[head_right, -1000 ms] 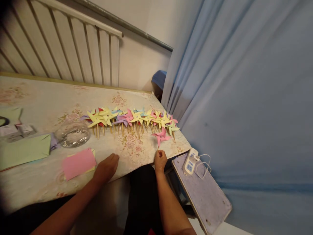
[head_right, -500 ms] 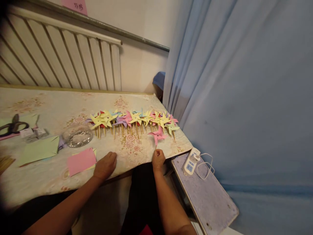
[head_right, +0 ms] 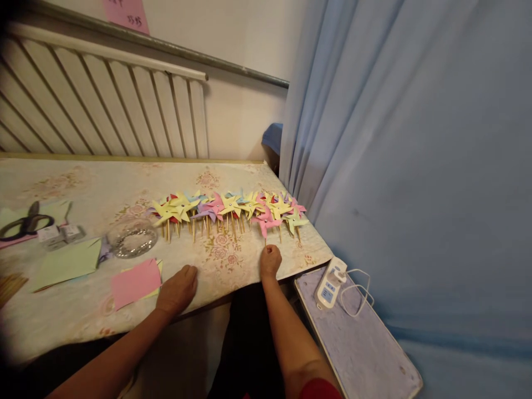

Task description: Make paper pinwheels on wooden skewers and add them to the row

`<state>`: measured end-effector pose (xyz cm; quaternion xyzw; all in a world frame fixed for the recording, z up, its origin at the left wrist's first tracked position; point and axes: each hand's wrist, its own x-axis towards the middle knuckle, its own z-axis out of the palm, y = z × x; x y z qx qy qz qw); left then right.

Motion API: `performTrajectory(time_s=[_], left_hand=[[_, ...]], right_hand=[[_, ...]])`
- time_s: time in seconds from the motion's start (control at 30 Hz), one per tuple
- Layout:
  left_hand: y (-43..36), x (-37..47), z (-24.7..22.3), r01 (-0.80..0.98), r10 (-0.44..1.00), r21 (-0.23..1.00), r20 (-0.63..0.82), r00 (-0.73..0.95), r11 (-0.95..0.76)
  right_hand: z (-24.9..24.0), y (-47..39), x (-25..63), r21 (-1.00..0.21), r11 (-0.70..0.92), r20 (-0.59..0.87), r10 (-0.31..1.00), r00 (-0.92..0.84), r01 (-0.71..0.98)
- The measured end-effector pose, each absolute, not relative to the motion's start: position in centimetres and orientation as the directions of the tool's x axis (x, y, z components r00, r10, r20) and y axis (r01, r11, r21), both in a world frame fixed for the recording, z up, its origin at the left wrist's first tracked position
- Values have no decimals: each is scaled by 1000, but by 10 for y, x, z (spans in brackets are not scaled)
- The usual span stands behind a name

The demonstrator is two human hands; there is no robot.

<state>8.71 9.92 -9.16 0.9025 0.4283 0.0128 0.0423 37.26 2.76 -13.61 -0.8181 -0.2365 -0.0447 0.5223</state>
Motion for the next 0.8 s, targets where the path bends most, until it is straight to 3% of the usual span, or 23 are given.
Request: performTrajectory(time_s=[0.8], left_hand=[[100,86,-96,766,767,71,-11,641,-639]], right_hand=[[-131,81,352,-747,-364,375,459,805,556]])
